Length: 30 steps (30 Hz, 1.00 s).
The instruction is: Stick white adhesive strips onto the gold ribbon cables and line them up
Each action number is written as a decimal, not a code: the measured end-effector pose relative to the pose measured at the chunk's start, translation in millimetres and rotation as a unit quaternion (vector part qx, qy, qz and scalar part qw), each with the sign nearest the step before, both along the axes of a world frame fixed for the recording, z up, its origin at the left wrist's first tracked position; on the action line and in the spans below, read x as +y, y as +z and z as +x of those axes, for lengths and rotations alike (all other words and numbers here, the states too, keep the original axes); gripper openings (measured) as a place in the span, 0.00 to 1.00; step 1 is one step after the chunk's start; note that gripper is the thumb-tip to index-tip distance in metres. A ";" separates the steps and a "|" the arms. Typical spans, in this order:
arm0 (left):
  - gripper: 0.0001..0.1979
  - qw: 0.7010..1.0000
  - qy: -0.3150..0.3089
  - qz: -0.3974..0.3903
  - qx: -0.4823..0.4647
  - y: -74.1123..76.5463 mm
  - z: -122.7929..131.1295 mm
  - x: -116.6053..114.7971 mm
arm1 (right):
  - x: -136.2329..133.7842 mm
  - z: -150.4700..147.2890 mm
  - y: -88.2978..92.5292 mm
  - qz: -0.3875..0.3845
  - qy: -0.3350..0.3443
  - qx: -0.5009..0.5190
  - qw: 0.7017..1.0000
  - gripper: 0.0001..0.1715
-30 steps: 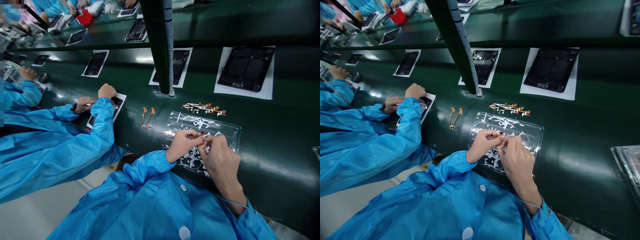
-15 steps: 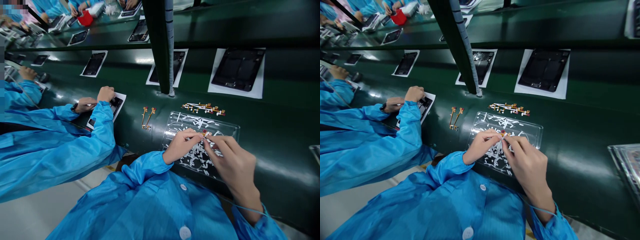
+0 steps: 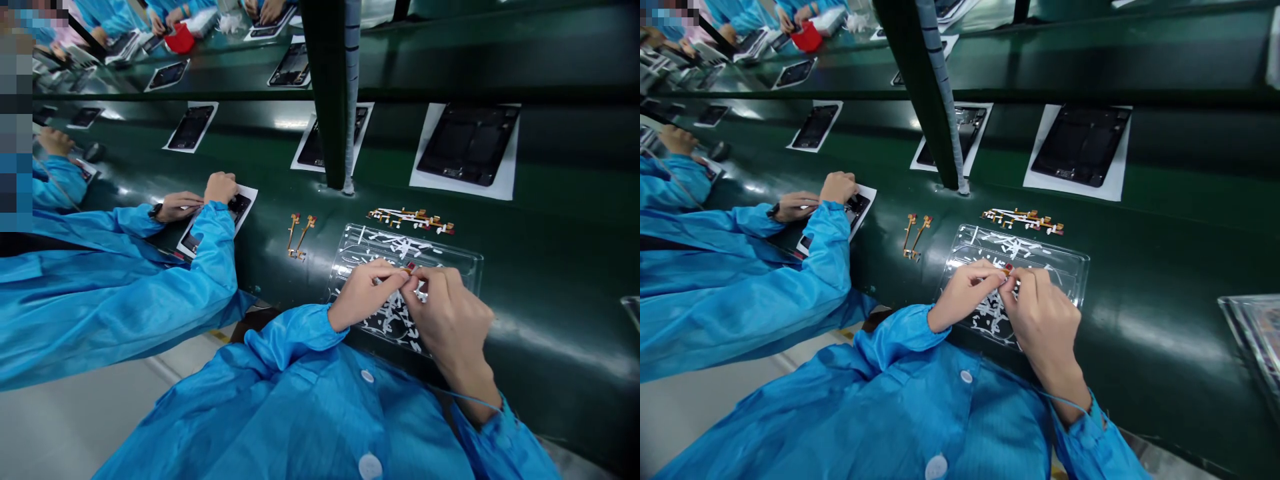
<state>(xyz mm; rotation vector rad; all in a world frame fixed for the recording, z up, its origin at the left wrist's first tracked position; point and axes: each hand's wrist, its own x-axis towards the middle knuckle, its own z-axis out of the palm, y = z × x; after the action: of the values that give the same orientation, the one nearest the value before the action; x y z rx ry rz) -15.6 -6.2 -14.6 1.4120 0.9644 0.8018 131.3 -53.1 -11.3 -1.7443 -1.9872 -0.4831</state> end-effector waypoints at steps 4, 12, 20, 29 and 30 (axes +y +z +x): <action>0.11 0.998 0.017 0.035 0.050 3.6 -6.3 0.3 | -3.3 8.4 8.0 -0.025 0.014 0.122 0.992 0.03; 0.12 0.968 0.042 0.194 0.151 23.8 -28.3 7.2 | -3.6 30.8 36.5 -0.068 0.074 0.125 0.987 0.04; 0.10 0.965 0.065 0.227 0.115 34.2 -66.1 11.1 | 59.2 -22.5 84.7 -0.279 0.262 0.285 0.879 0.11; 0.30 0.959 0.195 -0.149 -0.142 -6.9 -157.3 21.0 | 173.0 -143.5 53.4 -0.451 0.304 0.428 0.722 0.16; 0.33 0.949 0.225 -0.171 -0.141 -11.4 -166.8 19.5 | 184.4 -158.6 42.1 -0.450 0.305 0.426 0.723 0.16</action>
<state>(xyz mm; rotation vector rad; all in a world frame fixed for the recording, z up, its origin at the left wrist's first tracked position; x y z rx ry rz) -182.3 13.3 -26.0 0.7584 1.1509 1.0794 -27.2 131.3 30.8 -1.1319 -1.9092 1.4666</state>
